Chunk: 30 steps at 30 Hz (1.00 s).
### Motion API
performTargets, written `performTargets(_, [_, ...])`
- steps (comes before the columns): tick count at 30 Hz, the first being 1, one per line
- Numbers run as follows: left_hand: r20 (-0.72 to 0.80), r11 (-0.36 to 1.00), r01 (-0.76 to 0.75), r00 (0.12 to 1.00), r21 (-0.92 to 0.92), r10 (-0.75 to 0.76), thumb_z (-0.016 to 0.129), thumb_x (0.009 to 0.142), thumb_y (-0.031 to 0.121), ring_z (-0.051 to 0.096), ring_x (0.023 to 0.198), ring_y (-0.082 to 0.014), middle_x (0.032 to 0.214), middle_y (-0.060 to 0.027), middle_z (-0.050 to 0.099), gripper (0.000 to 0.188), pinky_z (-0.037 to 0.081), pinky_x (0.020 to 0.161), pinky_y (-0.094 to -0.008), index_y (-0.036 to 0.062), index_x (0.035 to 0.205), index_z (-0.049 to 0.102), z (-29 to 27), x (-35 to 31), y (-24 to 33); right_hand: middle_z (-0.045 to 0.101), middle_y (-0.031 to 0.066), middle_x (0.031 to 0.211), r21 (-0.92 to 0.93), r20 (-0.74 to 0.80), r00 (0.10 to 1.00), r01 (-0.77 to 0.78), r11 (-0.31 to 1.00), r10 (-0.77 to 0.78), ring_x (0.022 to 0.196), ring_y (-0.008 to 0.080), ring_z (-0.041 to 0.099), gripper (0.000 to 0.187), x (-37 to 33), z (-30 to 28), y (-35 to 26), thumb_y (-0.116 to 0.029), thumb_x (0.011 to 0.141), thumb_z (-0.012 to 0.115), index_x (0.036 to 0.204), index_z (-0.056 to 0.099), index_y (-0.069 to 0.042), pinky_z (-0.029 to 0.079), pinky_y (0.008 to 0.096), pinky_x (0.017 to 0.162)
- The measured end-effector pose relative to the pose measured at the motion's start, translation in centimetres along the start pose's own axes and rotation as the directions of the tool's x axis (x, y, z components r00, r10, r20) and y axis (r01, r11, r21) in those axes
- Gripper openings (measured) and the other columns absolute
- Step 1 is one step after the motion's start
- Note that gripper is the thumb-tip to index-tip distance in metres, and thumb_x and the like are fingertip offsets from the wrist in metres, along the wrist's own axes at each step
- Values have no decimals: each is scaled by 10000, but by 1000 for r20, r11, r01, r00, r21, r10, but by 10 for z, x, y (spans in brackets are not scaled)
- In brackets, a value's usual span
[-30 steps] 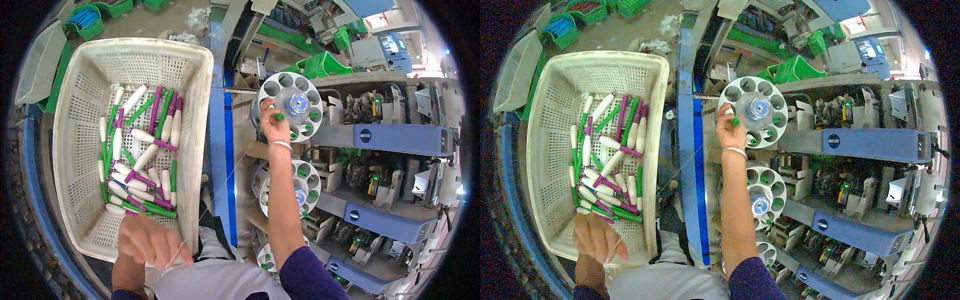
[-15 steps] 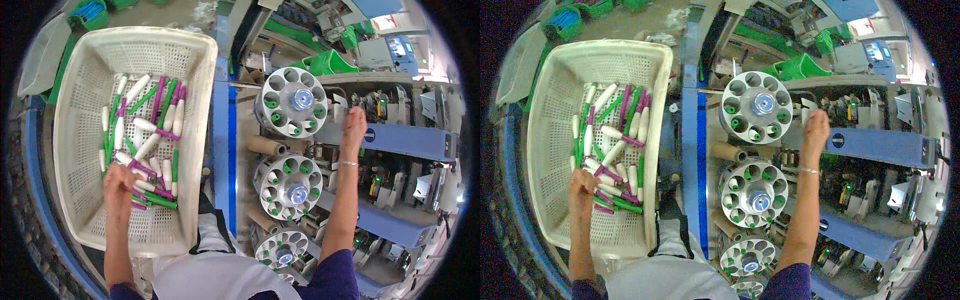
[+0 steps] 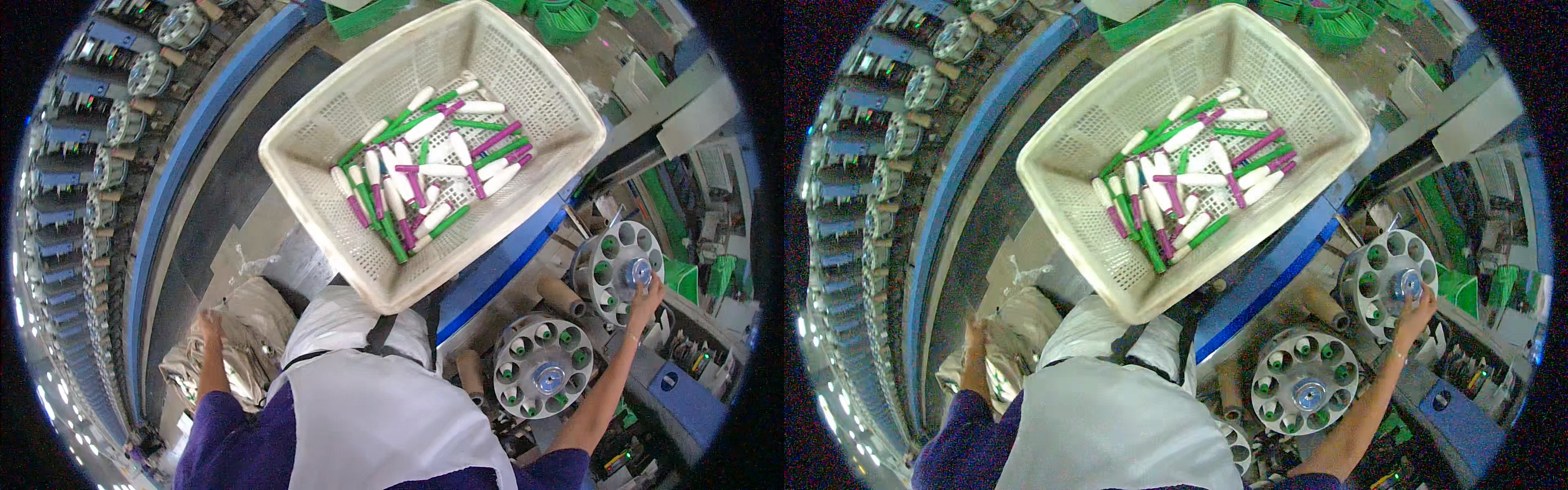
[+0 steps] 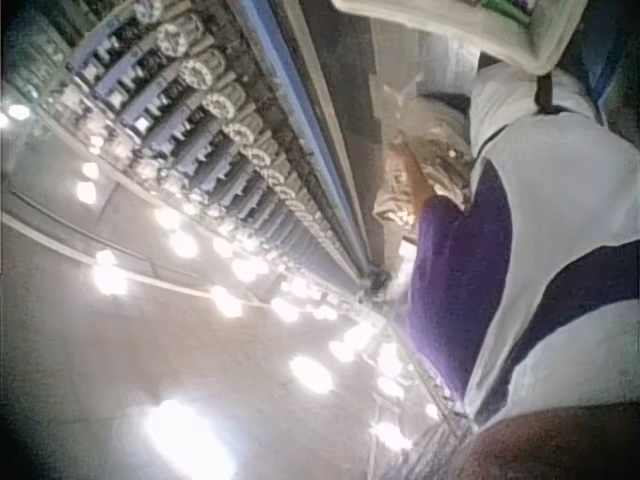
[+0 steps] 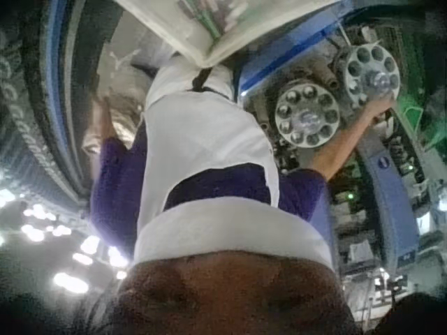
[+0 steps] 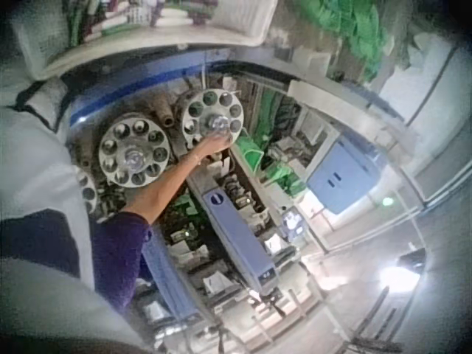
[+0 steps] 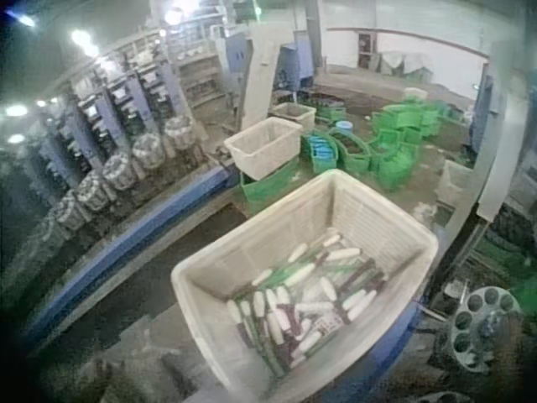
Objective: The person removes white thread spools with green and purple ends from a large sack and places them into a white plastic basket. The person then transfers the spools from the basket back into the sack, repeating the cycle of removing and returning spools.
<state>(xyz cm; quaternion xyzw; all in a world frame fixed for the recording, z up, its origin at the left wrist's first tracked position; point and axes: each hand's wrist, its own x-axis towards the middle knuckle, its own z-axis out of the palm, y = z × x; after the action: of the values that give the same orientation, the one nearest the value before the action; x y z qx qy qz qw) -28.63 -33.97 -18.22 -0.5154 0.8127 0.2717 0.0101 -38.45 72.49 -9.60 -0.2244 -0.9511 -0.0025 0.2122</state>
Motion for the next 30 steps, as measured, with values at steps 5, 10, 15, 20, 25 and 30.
performTargets(5, [251,976,202,952,-77,-177,669,782,348,639,868,-265,946,-175,676,382,489,751,-380,-4,929,654,20,-40,-143,534,187,1186,169,-88,989,-102,980,119,1167,331,459,307,-47,-64,-28,-142,909,558,1190,567,-17,402,417,925])
performTargets(10, [533,824,-557,731,105,427,647,815,310,624,842,-346,897,-163,661,285,469,714,-434,36,890,646,130,-78,9,536,150,1166,96,-36,995,-91,991,95,1046,276,538,264,-65,-84,-73,-110,923,540,1174,597,-51,448,383,857])
performTargets(15, [462,550,-715,349,-432,816,712,760,153,534,1110,-332,1097,-161,595,379,448,906,-417,69,1112,597,140,-129,130,542,165,1251,299,-26,961,270,915,-275,1162,317,507,297,-62,-72,-178,-141,940,519,1199,565,-1,421,402,973])
performTargets(20, [570,636,-701,392,-323,722,639,769,138,571,1002,-324,1021,-105,599,275,442,860,-426,104,1033,569,101,-88,42,512,195,1269,237,66,820,541,807,-569,1169,326,492,340,-67,-41,-353,-256,1003,415,1182,606,-40,420,414,944])
performTargets(25, [356,999,-33,934,9,27,610,789,304,642,918,-343,979,-161,669,306,498,800,-441,100,1010,667,47,-5,-199,483,187,1268,472,162,598,652,593,-785,1191,337,464,285,-93,-45,-533,-188,986,430,1158,582,-20,382,413,982])
performTargets(30, [-88,617,504,728,-604,-680,551,869,307,657,777,-336,782,-198,657,289,494,682,-417,34,919,633,-15,-58,-373,523,173,1202,536,95,307,786,308,-947,1147,322,497,221,-86,-68,-685,-88,920,498,1103,590,-3,393,392,970])
